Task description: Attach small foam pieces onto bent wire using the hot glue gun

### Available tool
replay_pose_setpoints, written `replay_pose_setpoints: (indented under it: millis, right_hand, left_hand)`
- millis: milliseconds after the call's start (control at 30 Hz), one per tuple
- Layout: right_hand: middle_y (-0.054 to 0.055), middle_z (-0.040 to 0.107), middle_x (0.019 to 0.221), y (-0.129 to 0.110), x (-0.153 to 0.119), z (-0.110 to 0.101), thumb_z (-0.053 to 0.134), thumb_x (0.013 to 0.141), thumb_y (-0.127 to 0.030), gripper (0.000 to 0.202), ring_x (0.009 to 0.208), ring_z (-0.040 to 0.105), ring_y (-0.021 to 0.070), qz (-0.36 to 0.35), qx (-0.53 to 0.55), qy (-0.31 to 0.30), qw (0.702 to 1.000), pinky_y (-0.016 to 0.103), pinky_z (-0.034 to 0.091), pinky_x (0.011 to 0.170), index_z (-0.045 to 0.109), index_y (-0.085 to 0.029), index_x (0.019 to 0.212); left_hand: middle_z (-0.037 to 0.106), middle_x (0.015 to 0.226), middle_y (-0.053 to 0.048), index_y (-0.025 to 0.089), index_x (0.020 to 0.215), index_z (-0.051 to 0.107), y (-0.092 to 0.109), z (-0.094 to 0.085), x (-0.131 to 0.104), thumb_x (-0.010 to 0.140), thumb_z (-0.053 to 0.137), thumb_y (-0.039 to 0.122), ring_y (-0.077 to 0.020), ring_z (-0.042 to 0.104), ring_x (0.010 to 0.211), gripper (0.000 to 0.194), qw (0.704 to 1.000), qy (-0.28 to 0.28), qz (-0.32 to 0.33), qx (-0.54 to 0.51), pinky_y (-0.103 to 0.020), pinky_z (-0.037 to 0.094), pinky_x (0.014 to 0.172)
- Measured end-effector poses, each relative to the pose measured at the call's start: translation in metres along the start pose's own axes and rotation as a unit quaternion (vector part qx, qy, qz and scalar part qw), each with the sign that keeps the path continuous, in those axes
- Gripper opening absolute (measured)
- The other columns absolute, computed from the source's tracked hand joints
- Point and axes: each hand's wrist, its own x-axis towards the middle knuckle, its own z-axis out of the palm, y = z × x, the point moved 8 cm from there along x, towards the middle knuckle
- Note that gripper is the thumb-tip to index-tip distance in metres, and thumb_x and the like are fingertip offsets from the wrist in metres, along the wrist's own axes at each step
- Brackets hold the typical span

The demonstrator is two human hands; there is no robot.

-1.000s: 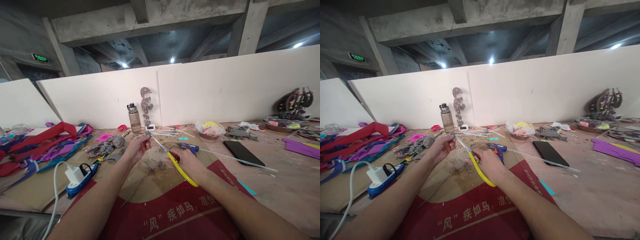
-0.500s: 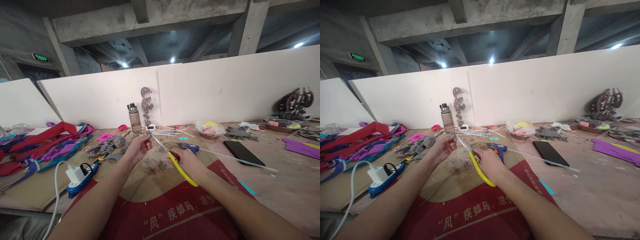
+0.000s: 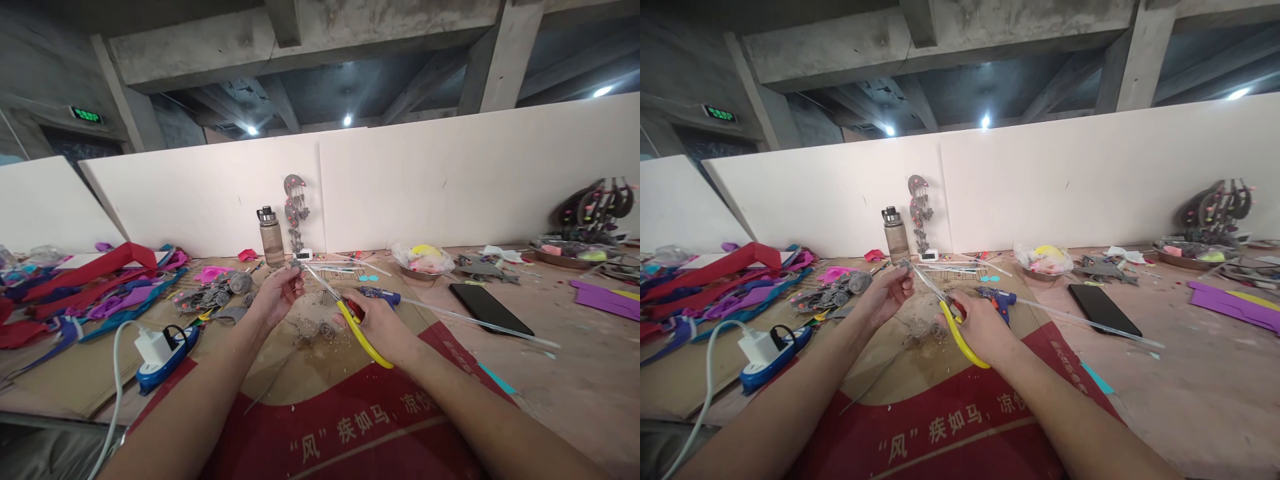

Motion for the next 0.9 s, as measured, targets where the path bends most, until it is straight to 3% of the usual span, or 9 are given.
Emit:
replay_pose_setpoints:
  millis: [167, 600, 900]
  right_hand:
    - [0.000, 0.061, 0.074, -0.005, -0.001, -0.001, 0.054, 0.088, -0.038, 0.017, 0.065, 0.052, 0.0137, -0.012, -0.017, 0.002, 1.000, 0.024, 0.035, 0.060, 0.056, -0.021, 0.086]
    - [0.001, 0.064, 0.069, 0.008, -0.003, -0.001, 0.046, 0.093, -0.041, 0.024, 0.058, 0.053, 0.0136, 0.030, -0.151, -0.004, 0.988, 0.025, 0.026, 0.056, 0.061, -0.024, 0.100]
    - [0.001, 0.063, 0.069, 0.007, -0.003, -0.001, 0.044, 0.094, -0.041, 0.024, 0.059, 0.053, 0.0142, 0.028, -0.169, -0.009, 0.985, 0.025, 0.025, 0.056, 0.061, -0.025, 0.101]
  left_hand:
    - [0.058, 0.067, 0.001, 0.012, 0.074, 0.058, 0.003, 0.002, -0.001, 0.068, 0.075, 0.019, -0.0052, 0.049, 0.054, 0.019, 1.000, -0.006, 0.011, 0.006, -0.019, 0.041, 0.051]
    - [0.061, 0.071, 0.000, 0.013, 0.070, 0.058, 0.005, 0.004, -0.001, 0.068, 0.076, 0.021, -0.0045, 0.047, 0.052, 0.020, 0.999, -0.014, 0.030, 0.034, -0.019, 0.040, 0.051]
    - [0.061, 0.070, -0.001, 0.012, 0.070, 0.060, 0.006, 0.005, -0.002, 0.067, 0.077, 0.022, -0.0046, 0.047, 0.052, 0.021, 0.998, -0.015, 0.031, 0.048, -0.019, 0.039, 0.051]
